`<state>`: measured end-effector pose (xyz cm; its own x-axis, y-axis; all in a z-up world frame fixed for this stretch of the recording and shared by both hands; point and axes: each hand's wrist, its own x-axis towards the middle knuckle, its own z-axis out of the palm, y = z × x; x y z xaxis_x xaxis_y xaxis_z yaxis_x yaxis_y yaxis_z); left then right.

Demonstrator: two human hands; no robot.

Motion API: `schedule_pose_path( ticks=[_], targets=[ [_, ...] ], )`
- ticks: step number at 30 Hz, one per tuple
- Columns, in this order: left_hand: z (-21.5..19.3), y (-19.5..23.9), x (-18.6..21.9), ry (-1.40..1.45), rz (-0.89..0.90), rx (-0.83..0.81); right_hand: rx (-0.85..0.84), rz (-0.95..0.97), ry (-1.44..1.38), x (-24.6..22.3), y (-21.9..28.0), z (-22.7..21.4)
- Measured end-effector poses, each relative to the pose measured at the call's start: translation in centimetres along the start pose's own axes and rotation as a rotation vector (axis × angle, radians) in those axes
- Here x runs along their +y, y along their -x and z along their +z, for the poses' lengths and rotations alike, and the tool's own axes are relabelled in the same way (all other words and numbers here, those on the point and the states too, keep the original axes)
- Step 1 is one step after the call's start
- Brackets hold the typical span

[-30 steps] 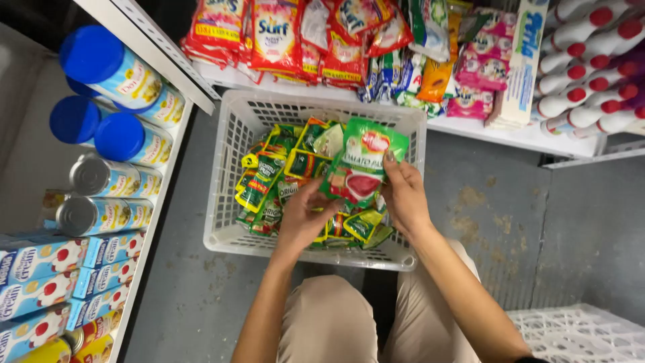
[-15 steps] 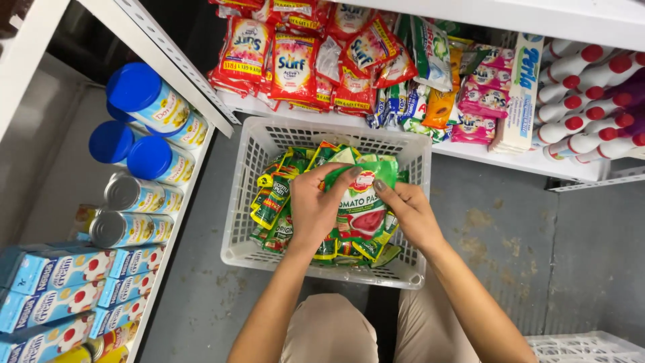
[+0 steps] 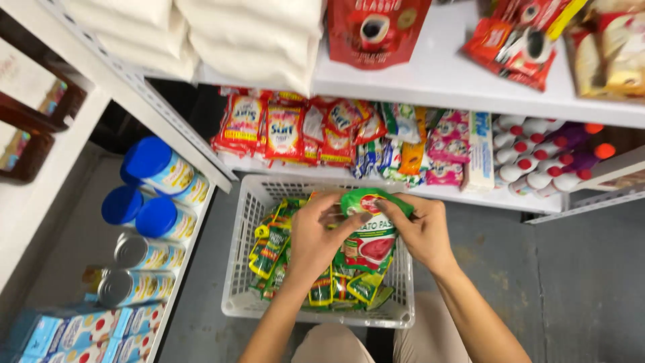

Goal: The person sits on the floor and repeatedly picks up green sachets of tomato paste from a white plastic basket. They place each sachet onto a white shelf, arranging them in neat rows alongside other similar products.

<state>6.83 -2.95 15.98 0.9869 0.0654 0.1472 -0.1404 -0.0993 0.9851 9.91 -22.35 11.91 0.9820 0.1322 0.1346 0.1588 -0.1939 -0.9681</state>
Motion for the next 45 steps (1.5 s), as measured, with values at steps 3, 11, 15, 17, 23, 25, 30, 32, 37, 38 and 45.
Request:
schedule_pose_path(
  ticks=[3,11,15,17,23,25,30,32,37,38,45],
  targets=[
    [0.0,-0.5,0.5,0.009,0.001,-0.054,0.045,-0.054,-0.009,-3.8,-1.3,-2.3],
    [2.9,-3.1,8.3,0.133,-0.040,-0.188,0.168,-0.145,0.219,-10.4,-2.3,-7.8],
    [4.5,-4.6,8.7,0.234,0.071,-0.200,0.060,-0.164,-0.003,-11.0,-3.2,-10.8],
    [5.1,-5.8,11.3,0.295,0.105,-0.197,-0.006,-0.118,0.002,-8.9,-3.8,-13.5],
    [6.9,-9.0,20.8,0.396,0.097,-0.176,-0.035,-0.053,0.090,-16.4,-5.3,-17.9],
    [7.5,-10.3,24.4,0.378,0.104,-0.185,0.029,0.042,0.127,-19.4,-5.8,-19.6],
    [9.5,-14.6,33.5,0.293,0.358,-0.202,0.169,-0.176,0.262,-28.6,-8.4,-24.0],
    [10.4,-16.7,37.2,0.151,0.514,-0.132,0.236,-0.202,0.275,-31.7,-10.9,-25.9],
    [13.2,-21.1,44.2,-0.403,0.810,0.040,0.348,-0.368,0.300,-39.5,-17.6,-29.5],
    [14.1,-21.9,45.0,-0.487,0.739,-0.009,0.364,-0.391,0.307,-40.3,-19.3,-30.2],
    [19.5,-31.0,41.1,-0.562,0.590,-0.151,0.308,-0.250,0.374,-39.9,-29.2,-33.3]
  ],
)
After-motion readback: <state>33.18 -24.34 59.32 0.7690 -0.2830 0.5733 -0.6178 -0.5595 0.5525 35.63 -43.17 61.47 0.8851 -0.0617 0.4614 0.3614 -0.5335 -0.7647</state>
